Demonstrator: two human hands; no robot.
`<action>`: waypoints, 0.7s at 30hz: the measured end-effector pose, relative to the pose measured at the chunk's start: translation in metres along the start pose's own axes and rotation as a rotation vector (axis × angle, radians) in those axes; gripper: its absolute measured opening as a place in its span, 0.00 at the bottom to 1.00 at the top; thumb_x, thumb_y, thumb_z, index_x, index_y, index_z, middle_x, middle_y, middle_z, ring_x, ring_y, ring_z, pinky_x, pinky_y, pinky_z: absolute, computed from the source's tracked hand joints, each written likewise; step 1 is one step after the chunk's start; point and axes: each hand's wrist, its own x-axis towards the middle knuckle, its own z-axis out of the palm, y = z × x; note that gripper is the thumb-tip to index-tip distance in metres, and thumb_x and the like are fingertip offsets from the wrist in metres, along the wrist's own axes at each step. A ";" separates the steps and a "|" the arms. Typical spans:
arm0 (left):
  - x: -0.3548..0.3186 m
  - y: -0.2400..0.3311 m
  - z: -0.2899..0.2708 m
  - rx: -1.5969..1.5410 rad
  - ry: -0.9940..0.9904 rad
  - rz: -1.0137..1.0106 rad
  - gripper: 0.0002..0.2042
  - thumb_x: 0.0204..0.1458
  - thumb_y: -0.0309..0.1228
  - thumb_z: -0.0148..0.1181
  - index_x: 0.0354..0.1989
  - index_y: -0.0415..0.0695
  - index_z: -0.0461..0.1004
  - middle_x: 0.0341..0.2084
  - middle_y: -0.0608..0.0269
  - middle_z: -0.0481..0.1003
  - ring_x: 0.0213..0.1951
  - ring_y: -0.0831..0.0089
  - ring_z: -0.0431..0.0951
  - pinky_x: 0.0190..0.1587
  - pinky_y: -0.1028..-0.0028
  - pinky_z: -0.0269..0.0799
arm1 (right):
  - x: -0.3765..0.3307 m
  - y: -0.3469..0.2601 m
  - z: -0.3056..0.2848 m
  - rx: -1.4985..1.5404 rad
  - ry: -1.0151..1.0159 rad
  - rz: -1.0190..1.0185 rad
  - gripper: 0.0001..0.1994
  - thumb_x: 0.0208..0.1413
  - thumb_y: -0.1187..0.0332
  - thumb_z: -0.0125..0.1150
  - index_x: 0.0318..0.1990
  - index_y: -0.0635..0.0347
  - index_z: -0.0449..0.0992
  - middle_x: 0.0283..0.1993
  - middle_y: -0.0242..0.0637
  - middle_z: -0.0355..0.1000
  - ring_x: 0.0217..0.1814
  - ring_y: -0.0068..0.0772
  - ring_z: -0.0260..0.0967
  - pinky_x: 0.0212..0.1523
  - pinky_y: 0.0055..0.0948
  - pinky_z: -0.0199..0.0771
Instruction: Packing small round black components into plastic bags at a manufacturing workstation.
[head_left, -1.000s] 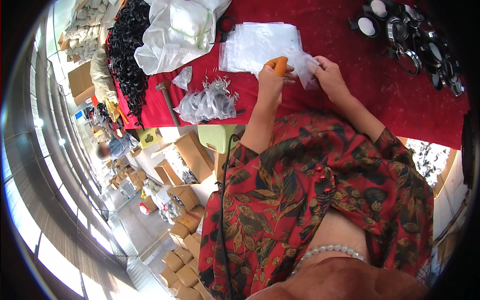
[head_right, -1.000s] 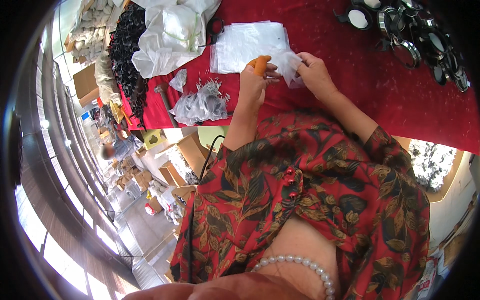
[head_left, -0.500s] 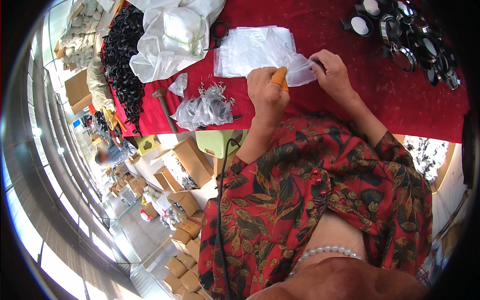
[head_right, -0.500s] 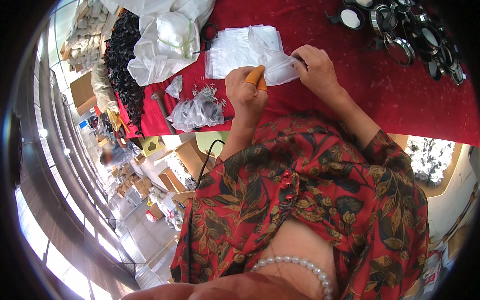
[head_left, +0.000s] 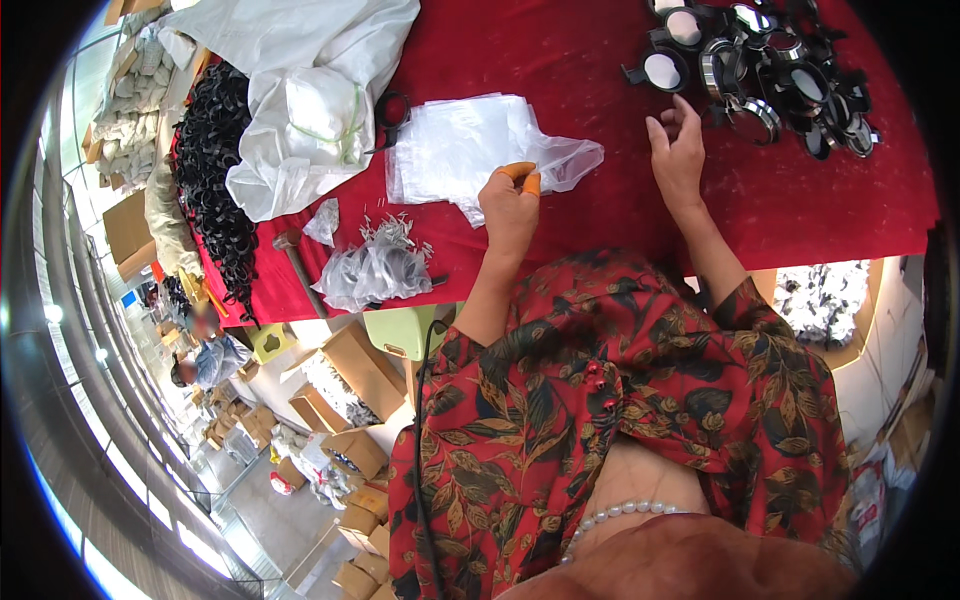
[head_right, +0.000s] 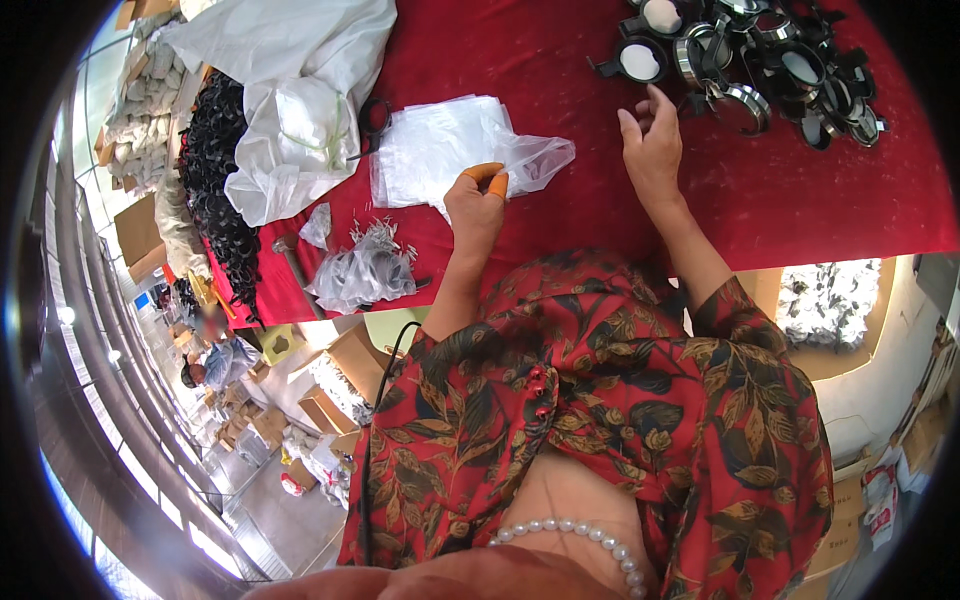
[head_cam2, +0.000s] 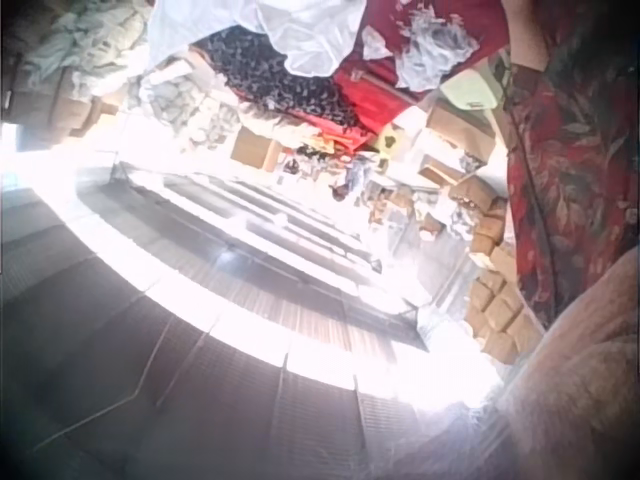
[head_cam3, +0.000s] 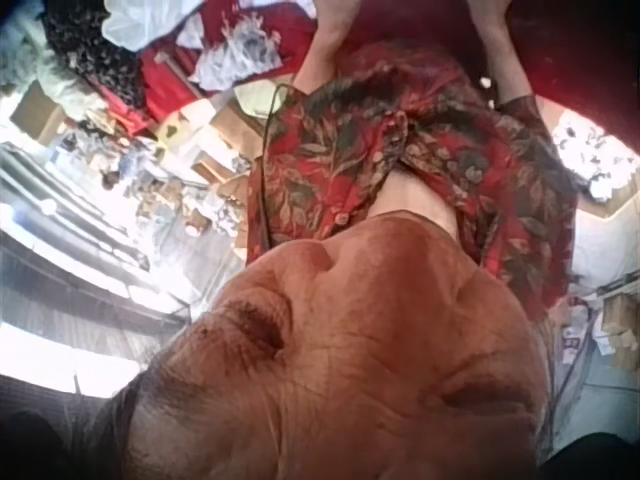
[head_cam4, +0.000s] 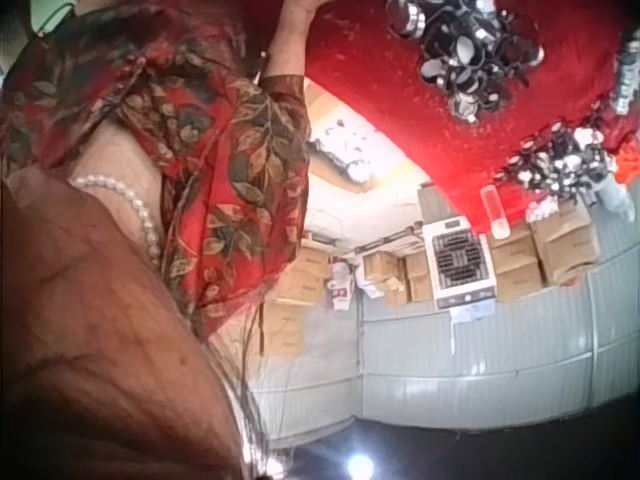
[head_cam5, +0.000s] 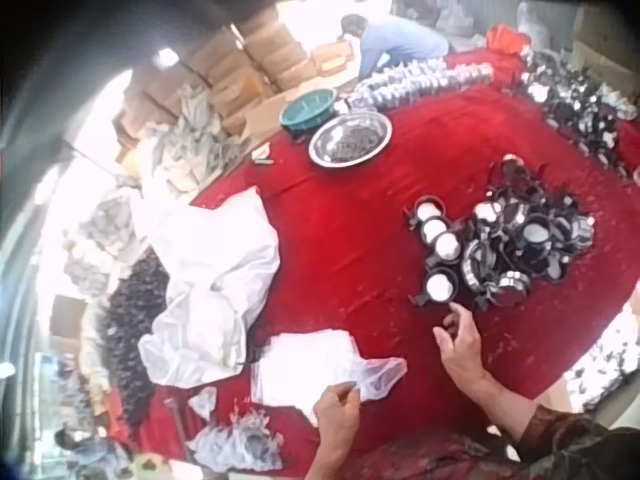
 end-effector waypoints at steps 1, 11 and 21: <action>0.001 0.000 0.002 -0.054 -0.011 -0.051 0.08 0.51 0.24 0.62 0.38 0.33 0.77 0.25 0.58 0.78 0.24 0.78 0.74 0.28 0.78 0.70 | 0.008 -0.006 0.000 -0.039 -0.012 -0.056 0.22 0.52 0.69 0.64 0.55 0.62 0.67 0.38 0.40 0.71 0.35 0.36 0.69 0.37 0.32 0.72; 0.010 0.014 0.001 -0.102 -0.033 -0.188 0.11 0.48 0.26 0.63 0.37 0.32 0.77 0.26 0.54 0.79 0.26 0.73 0.77 0.32 0.75 0.72 | 0.059 -0.016 0.028 -0.327 -0.108 -0.232 0.13 0.57 0.58 0.56 0.41 0.55 0.78 0.36 0.44 0.77 0.38 0.50 0.75 0.39 0.42 0.74; 0.017 0.010 -0.003 -0.167 -0.017 -0.201 0.12 0.46 0.27 0.63 0.37 0.31 0.77 0.23 0.56 0.78 0.24 0.73 0.76 0.29 0.74 0.71 | -0.027 -0.069 -0.069 0.046 -0.745 -0.369 0.07 0.50 0.77 0.61 0.38 0.61 0.76 0.31 0.42 0.71 0.35 0.46 0.73 0.34 0.35 0.73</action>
